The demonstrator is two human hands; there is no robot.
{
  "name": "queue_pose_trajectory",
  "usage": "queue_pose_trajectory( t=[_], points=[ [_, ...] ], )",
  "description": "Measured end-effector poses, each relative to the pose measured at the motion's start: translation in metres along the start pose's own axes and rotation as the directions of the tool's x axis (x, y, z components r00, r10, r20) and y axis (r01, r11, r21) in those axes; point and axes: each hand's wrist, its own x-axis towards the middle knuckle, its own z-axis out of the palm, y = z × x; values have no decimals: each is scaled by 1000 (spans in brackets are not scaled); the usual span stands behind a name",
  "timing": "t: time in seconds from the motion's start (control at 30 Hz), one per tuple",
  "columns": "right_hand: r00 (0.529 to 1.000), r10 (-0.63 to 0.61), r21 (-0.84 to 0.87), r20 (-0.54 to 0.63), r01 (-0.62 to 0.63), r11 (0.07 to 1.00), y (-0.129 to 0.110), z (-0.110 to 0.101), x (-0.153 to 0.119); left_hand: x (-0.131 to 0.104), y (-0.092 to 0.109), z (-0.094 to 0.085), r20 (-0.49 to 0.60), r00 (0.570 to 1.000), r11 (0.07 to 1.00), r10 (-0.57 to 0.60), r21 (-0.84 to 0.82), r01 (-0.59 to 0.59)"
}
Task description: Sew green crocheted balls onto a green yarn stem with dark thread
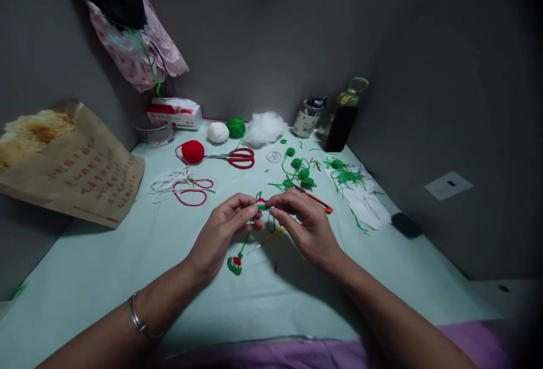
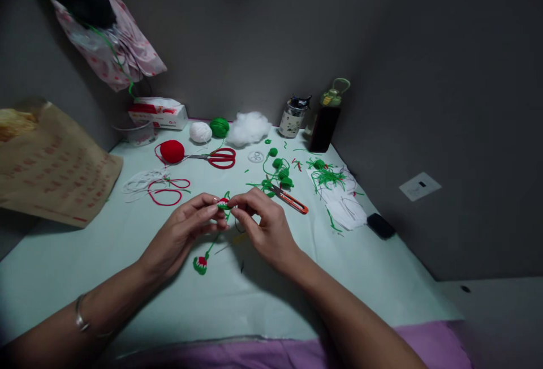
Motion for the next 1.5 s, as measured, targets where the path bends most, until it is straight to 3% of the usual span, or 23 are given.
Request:
queue_pose_trajectory(
  t=[0.13,0.3,0.43,0.57,0.7,0.83,0.9,1.0,1.1,1.2,1.27,1.33,1.4,1.5],
  points=[
    [997,-5,26,76,3,1000,-1,1,-1,3,-1,-2,-53,999,1000,12,23,-11],
    [998,23,95,63,-29,995,1,5,-1,3,-3,0,-6,1000,999,29,30,-29],
    [999,6,-5,41,-5,1000,0,-2,3,2,-3,1,-14,999,998,39,48,-38],
    [998,39,-64,45,-36,997,-1,-6,5,1,-7,-2,67,997,995,27,99,-34],
    [979,137,123,151,-156,980,1,-8,5,1,-10,-1,120,992,996,-23,90,13],
    [943,249,336,222,-314,888,1,-8,6,1,-9,3,162,982,995,-96,24,93],
    [959,241,272,151,-275,922,1,-6,6,1,-9,3,163,977,991,-137,17,136],
    [991,135,131,11,-135,982,0,-6,6,3,-8,1,163,973,986,-163,11,163],
    [987,127,181,-97,-108,978,2,-17,9,3,-5,0,165,970,983,-180,-6,183],
    [939,304,444,-163,-205,872,6,-33,13,3,-2,0,168,965,978,-204,-12,209],
    [902,432,621,-19,-328,712,6,-42,16,3,-2,0,184,960,976,-213,-10,218],
    [862,475,695,179,-452,559,7,-50,18,4,-2,-1,191,957,975,-217,-6,223],
    [834,491,735,252,-495,464,11,-61,20,5,-2,-4,189,957,975,-219,4,222],
    [827,557,851,74,-344,398,32,-96,21,7,0,-10,181,961,977,-211,19,211]
  ],
)
